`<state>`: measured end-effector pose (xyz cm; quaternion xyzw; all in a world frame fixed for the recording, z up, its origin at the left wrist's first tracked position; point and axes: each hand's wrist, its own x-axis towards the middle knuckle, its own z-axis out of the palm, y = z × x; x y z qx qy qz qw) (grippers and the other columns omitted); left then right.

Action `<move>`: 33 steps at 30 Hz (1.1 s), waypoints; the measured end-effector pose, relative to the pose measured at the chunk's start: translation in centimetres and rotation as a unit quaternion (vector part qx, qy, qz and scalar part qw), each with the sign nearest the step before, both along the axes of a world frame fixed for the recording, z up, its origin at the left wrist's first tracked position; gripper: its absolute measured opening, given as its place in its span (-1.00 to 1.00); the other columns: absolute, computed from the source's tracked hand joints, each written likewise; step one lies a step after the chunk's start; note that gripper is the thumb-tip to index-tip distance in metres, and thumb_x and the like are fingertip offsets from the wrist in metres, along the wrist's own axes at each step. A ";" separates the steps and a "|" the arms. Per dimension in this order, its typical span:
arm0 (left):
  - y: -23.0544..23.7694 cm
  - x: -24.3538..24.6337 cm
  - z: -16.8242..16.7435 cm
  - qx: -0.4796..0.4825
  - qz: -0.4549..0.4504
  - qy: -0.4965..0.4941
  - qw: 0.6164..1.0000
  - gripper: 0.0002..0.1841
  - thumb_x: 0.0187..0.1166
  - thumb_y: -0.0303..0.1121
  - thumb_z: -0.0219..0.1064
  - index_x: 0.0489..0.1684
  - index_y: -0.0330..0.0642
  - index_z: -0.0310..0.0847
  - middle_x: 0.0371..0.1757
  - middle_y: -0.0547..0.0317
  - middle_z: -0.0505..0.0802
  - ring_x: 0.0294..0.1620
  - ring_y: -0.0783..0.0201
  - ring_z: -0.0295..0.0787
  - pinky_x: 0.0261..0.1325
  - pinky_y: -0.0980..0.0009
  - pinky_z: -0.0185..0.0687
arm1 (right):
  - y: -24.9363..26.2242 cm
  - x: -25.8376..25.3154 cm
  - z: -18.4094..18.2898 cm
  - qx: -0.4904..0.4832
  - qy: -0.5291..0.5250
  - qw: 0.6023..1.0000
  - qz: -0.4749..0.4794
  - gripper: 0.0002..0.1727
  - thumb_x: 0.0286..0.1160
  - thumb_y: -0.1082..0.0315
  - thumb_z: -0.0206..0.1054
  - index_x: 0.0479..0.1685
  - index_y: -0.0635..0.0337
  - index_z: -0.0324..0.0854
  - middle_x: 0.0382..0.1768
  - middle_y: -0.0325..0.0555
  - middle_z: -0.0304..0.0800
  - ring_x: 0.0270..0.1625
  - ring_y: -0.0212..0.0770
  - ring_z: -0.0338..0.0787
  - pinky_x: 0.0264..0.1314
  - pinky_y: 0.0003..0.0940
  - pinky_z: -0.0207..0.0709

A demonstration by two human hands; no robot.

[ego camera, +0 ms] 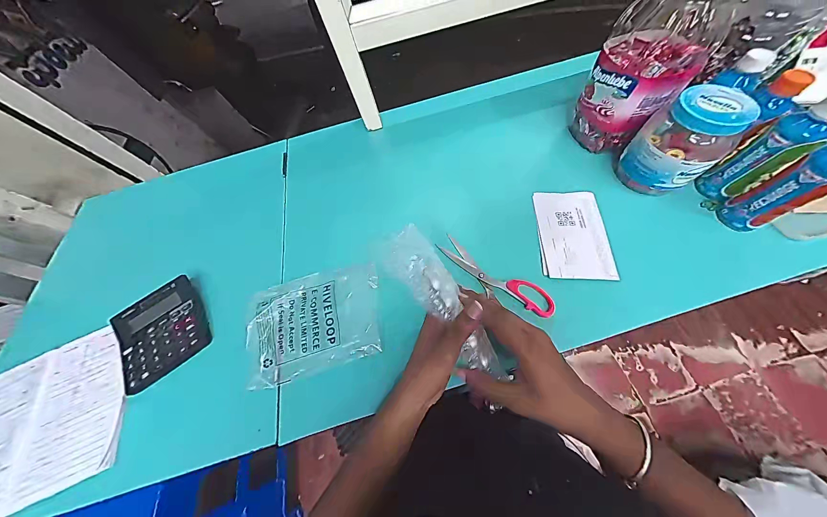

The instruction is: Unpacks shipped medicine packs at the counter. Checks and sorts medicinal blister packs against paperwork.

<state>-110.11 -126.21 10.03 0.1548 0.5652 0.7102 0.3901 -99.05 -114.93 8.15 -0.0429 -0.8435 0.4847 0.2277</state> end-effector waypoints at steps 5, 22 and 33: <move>-0.6 -1.5 -1.8 0.051 -0.040 0.026 0.998 0.04 0.50 -0.21 0.49 0.79 -0.42 -0.31 0.36 -0.02 0.63 0.27 0.32 0.74 0.33 0.37 0.73 | 1.3 0.2 -0.2 -0.180 0.008 0.980 0.089 -0.18 0.40 0.22 0.59 0.63 0.45 0.38 0.42 0.01 0.73 0.39 -0.29 0.77 0.49 -0.36 0.68; -1.3 -0.9 -2.3 0.071 -0.012 -0.001 0.997 -0.27 0.78 -0.46 0.05 0.88 -0.25 -0.33 0.58 -0.11 0.51 0.44 0.23 0.65 0.48 0.28 0.63 | 1.2 0.8 0.4 -0.287 0.006 0.958 -0.001 -0.77 0.68 0.37 0.24 0.05 0.25 0.78 -0.15 -0.38 0.89 -0.17 -0.57 0.81 -0.08 -0.61 0.72; -2.0 -1.0 -2.2 0.077 0.012 -0.046 0.996 -0.39 0.79 -0.41 -0.01 0.81 -0.26 -0.16 0.42 -0.03 0.63 0.31 0.24 0.73 0.37 0.27 0.70 | 1.7 0.1 0.1 -0.358 -0.009 0.933 0.024 -0.88 0.54 0.38 0.40 -0.17 0.14 0.86 -0.33 -0.36 0.88 -0.29 -0.52 0.79 -0.17 -0.57 0.69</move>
